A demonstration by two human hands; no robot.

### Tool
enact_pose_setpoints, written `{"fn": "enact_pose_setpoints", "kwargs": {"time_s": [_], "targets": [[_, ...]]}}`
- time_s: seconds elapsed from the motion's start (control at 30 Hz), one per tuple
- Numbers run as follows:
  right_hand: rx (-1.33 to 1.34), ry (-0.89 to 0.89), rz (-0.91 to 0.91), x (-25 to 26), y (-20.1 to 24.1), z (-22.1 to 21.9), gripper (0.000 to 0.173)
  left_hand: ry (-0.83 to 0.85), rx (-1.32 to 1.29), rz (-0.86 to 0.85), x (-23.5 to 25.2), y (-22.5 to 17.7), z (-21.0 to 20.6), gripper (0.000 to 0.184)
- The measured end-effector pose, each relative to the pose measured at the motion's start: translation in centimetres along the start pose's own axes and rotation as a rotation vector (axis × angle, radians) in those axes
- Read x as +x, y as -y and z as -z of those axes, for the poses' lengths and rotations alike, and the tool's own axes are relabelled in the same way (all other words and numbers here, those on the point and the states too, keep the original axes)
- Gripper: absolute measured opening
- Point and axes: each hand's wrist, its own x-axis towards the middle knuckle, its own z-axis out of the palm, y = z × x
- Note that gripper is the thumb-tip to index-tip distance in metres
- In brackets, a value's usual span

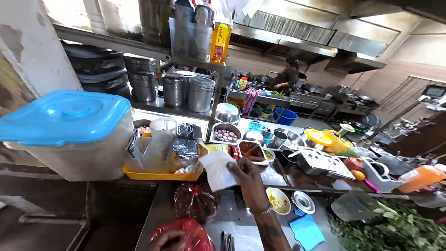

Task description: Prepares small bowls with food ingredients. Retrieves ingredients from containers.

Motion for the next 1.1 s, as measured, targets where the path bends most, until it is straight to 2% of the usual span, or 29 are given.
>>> {"fn": "enact_pose_setpoints", "kwargs": {"time_s": [0.07, 0.17, 0.23, 0.3, 0.43, 0.53, 0.7, 0.77, 0.83, 0.9, 1.0, 1.1], "targets": [[0.048, 0.017, -0.053, -4.9, -0.9, 1.1, 0.024, -0.041, -0.033, -0.030, 0.8, -1.6, -1.9, 0.024], [0.059, 0.014, -0.150, -11.9, -2.3, 2.5, 0.027, 0.007, -0.031, -0.055, 1.8, -2.2, -5.9, 0.030], [0.051, 0.008, -0.204, -15.9, -2.9, 3.1, 0.027, 0.113, 0.003, 0.013, 2.2, -2.3, -8.8, 0.036], [0.078, 0.040, -0.263, -19.2, -3.1, 3.7, 0.020, 0.190, 0.030, 0.106, 2.1, -1.9, -11.3, 0.041], [0.213, 0.040, -0.378, -23.7, -2.8, 5.8, 0.023, 0.238, 0.072, 0.172, 1.2, -0.5, -14.5, 0.027], [0.169, -0.065, -0.363, -26.0, -3.1, 7.3, 0.027, 0.213, 0.159, 0.192, 0.2, -0.3, -16.2, 0.019], [0.096, -0.217, -0.350, -28.1, -3.6, 10.1, 0.024, 0.059, 0.341, 0.206, -1.0, 0.1, -17.3, 0.021], [0.108, -0.178, -0.410, -28.5, -3.5, 11.1, 0.024, 0.073, 0.243, 0.221, -1.8, -0.1, -17.9, 0.021], [0.132, -0.051, -0.479, -29.0, -3.3, 11.4, 0.029, 0.087, 0.201, 0.219, -3.0, -0.5, -19.1, 0.019], [0.140, 0.029, -0.462, -29.3, -3.3, 11.2, 0.030, 0.072, 0.222, 0.173, -3.9, -1.1, -20.5, 0.018], [0.095, 0.044, -0.402, -29.7, -3.5, 11.7, 0.023, 0.003, 0.237, 0.128, -5.1, -1.4, -21.7, 0.017], [0.172, 0.015, -0.433, -30.0, -3.2, 12.9, 0.024, -0.057, 0.315, 0.168, -6.0, -1.3, -21.2, 0.021]]}}
